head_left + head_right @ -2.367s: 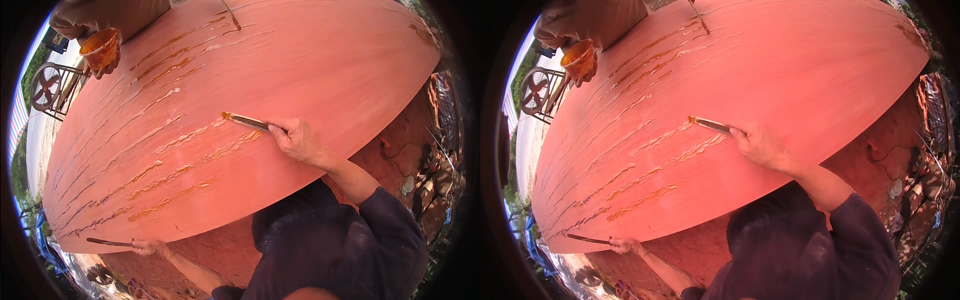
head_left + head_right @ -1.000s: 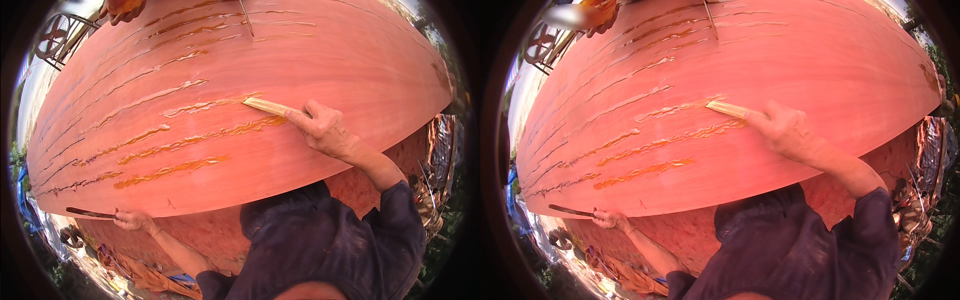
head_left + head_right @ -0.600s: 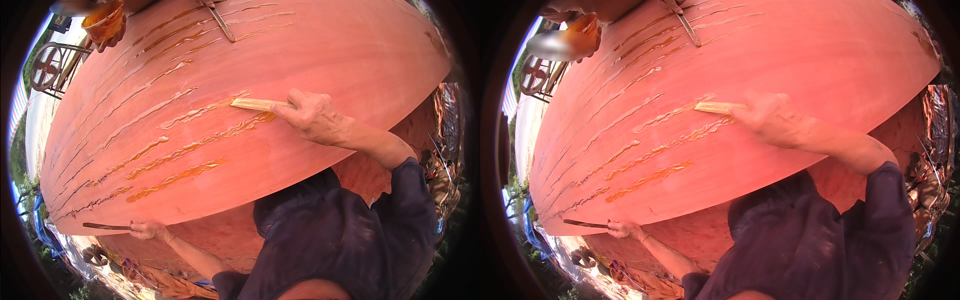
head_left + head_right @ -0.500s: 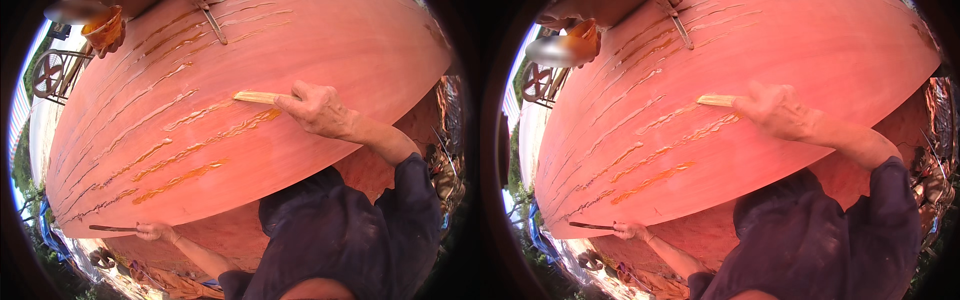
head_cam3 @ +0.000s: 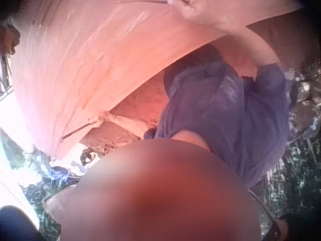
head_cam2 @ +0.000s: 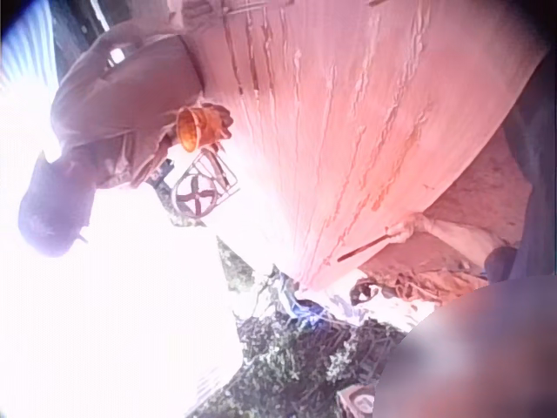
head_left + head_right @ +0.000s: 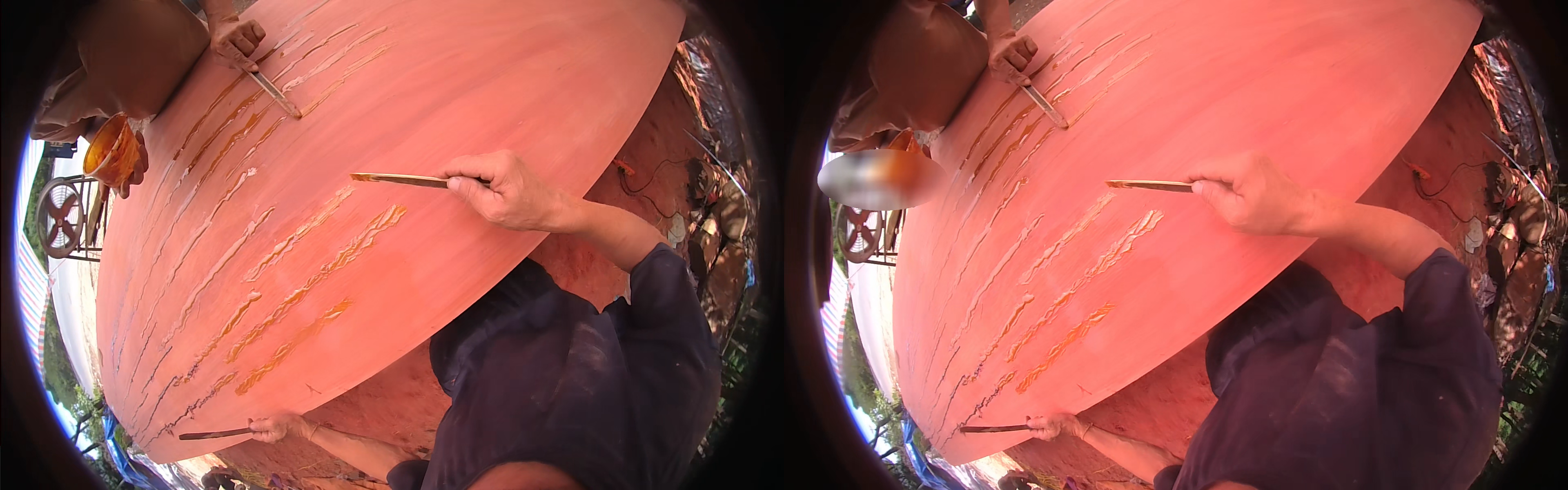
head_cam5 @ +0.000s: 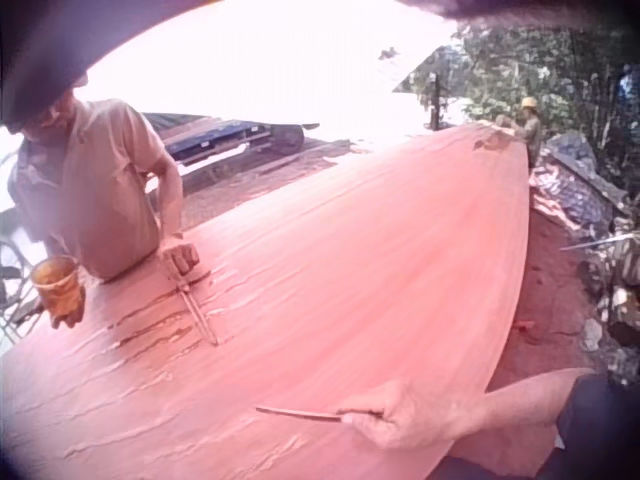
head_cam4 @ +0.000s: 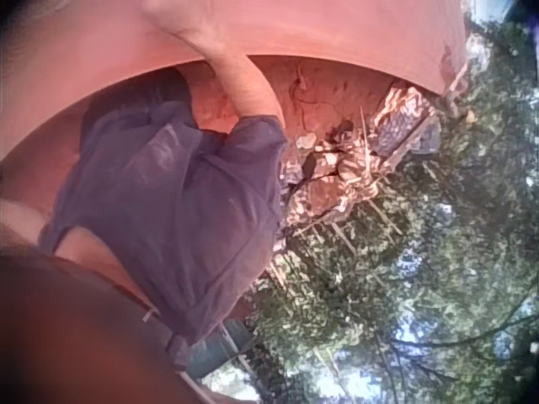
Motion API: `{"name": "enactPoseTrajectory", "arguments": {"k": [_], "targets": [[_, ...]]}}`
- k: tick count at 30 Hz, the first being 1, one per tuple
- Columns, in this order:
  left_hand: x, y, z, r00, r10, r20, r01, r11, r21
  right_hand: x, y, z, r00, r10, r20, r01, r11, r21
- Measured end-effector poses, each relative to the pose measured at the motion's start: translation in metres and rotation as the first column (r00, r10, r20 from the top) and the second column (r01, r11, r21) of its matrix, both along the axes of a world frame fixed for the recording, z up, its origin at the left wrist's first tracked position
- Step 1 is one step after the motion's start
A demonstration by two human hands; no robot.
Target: The person uses a small metal spatula to spread a viscous orange substance in horizontal lines across a large pinkish-red board. A second person works alongside on the same board, also applying the substance. The camera wearer repeatedly dips the spatula into a container and continues spreading the material across the surface.
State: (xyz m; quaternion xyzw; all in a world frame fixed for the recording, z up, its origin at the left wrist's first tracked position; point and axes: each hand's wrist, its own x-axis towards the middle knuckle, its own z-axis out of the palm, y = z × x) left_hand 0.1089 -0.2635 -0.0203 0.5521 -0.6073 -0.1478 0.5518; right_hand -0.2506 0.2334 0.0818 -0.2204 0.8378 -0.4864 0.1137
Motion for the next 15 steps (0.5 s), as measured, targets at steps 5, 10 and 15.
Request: {"name": "enactPoseTrajectory", "arguments": {"k": [5,10,15], "targets": [[-0.002,0.004,0.007,0.992,0.042,0.12,-0.046,0.998,0.034,0.006,0.013,-0.01,0.965,-0.189,0.182,0.199,0.979,-0.035],[-0.022,0.021,0.006,0.989,0.0,0.146,-0.001,1.0,0.012,0.009,0.009,-0.022,0.992,-0.052,-0.116,0.042,0.995,-0.086],[-0.021,0.021,0.01,0.988,-0.007,0.155,0.007,1.0,0.0,0.016,0.016,-0.028,0.997,-0.012,0.074,0.029,0.971,-0.238]]}}
